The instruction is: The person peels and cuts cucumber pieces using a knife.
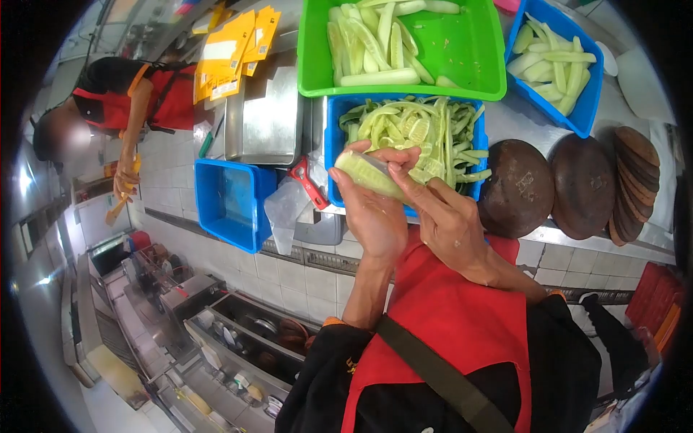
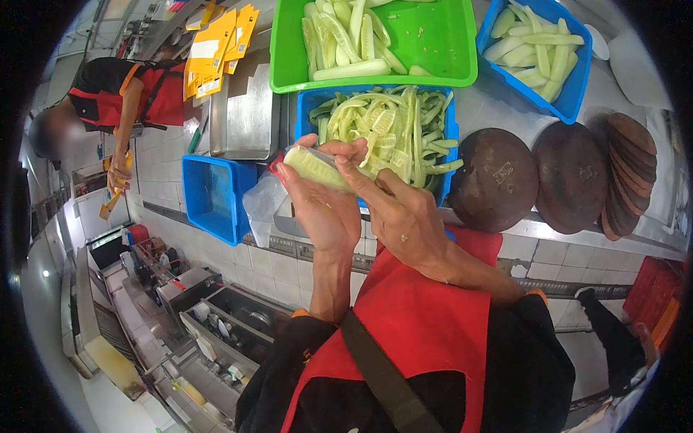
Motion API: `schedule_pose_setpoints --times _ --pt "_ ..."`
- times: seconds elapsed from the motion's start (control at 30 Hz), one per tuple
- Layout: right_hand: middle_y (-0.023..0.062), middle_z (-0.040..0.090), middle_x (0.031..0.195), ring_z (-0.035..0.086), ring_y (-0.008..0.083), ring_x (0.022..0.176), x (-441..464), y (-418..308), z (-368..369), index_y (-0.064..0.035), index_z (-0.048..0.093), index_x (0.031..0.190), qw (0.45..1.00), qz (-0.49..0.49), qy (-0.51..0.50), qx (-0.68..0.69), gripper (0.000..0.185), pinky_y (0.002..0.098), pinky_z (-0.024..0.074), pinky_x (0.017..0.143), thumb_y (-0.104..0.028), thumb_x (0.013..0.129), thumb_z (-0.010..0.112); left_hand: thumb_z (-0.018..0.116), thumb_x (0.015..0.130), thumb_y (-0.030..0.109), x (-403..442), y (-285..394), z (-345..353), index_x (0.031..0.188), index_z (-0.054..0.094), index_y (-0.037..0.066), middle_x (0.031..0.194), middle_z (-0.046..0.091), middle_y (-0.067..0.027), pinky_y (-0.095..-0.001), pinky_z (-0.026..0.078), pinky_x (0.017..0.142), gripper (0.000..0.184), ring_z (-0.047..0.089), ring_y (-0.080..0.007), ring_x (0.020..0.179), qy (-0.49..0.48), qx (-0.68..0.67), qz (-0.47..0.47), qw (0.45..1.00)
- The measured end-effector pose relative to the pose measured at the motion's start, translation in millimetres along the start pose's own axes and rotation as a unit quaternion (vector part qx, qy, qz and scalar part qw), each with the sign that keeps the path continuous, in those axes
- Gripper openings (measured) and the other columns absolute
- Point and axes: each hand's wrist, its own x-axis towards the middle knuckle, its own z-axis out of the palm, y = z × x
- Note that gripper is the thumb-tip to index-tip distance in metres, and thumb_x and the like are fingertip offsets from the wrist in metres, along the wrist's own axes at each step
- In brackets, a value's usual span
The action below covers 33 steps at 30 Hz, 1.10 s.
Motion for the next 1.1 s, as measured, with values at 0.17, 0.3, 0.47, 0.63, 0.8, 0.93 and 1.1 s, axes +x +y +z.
schedule_pose_setpoints --times 0.17,0.3,0.47,0.63,0.8,0.93,1.1 --pt "0.0102 0.052 0.071 0.057 0.0265 0.056 -4.5 3.0 4.4 -0.016 0.06 0.14 0.999 0.016 -0.02 0.03 0.06 0.0399 0.0502 0.054 0.005 0.084 0.063 0.021 0.107 0.056 2.6 -8.2 -3.9 0.121 0.045 0.008 0.087 0.057 -0.0095 -0.0422 0.051 0.089 0.055 0.063 -0.0296 0.09 0.031 -0.019 -0.012 0.999" --pt "0.0136 0.056 0.071 0.06 0.0292 0.06 -3.7 -3.5 3.0 -0.0128 0.061 0.139 0.989 0.037 -0.074 0.125 0.058 0.0393 0.0511 0.058 0.006 0.084 0.061 0.022 0.104 0.063 0.7 -10.5 -2.2 0.113 0.047 0.009 0.078 0.049 -0.0056 -0.0393 0.052 0.079 0.06 0.058 -0.0259 0.073 0.015 0.017 -0.037 0.999" --pt "0.0181 0.068 0.086 0.068 0.0289 0.073 4.4 2.5 2.4 -0.0066 0.065 0.131 0.974 0.028 -0.04 0.221 0.047 0.0346 0.0537 0.066 0.008 0.086 0.061 0.02 0.102 0.069 3.6 -14.8 1.2 0.113 0.048 0.01 0.078 0.051 -0.0061 -0.0395 0.052 0.076 0.066 0.058 -0.0254 0.074 0.015 -0.039 -0.027 0.999" --pt "0.02 0.072 0.098 0.072 0.0304 0.082 11.1 -11.8 -28.2 -0.0023 0.068 0.126 0.972 0.055 -0.034 0.228 0.038 0.0335 0.0552 0.072 0.006 0.089 0.064 0.033 0.106 0.055 10.9 -23.8 -28.8 0.119 0.047 0.01 0.084 0.054 -0.0061 -0.0396 0.051 0.078 0.05 0.058 -0.0232 0.078 -0.023 -0.109 -0.017 0.994" --pt "0.0205 0.069 0.088 0.068 0.0331 0.071 -3.6 43.7 -32.9 -0.0022 0.065 0.126 0.989 0.12 0.0 -0.084 0.035 0.0417 0.0542 0.065 -0.005 0.091 0.067 0.058 0.102 0.017 11.0 -8.5 -52.2 0.128 0.046 0.009 0.097 0.055 -0.0053 -0.0394 0.048 0.086 0.029 0.056 -0.0199 0.087 0.119 0.07 0.017 0.99" --pt "0.0108 0.071 0.084 0.064 0.0152 0.065 -5.7 25.0 -33.2 -0.0015 0.066 0.122 0.949 0.246 -0.104 0.169 0.044 0.0336 0.0492 0.059 -0.022 0.086 0.078 0.049 0.106 0.019 11.2 -11.4 -46.6 0.13 0.046 0.008 0.096 0.053 -0.0053 -0.0413 0.05 0.087 0.026 0.056 -0.0194 0.088 0.096 -0.015 0.002 0.995" --pt "0.0057 0.07 0.08 0.059 0.0096 0.067 -13.2 42.4 -20.1 -0.0003 0.069 0.107 0.902 0.271 -0.137 0.306 0.031 0.0281 0.0482 0.063 -0.019 0.084 0.079 0.046 0.108 0.028 16.5 -21.0 -40.8 0.127 0.049 0.005 0.088 0.053 -0.0049 -0.039 0.051 0.08 0.03 0.056 -0.0191 0.082 0.077 0.006 -0.042 0.996"
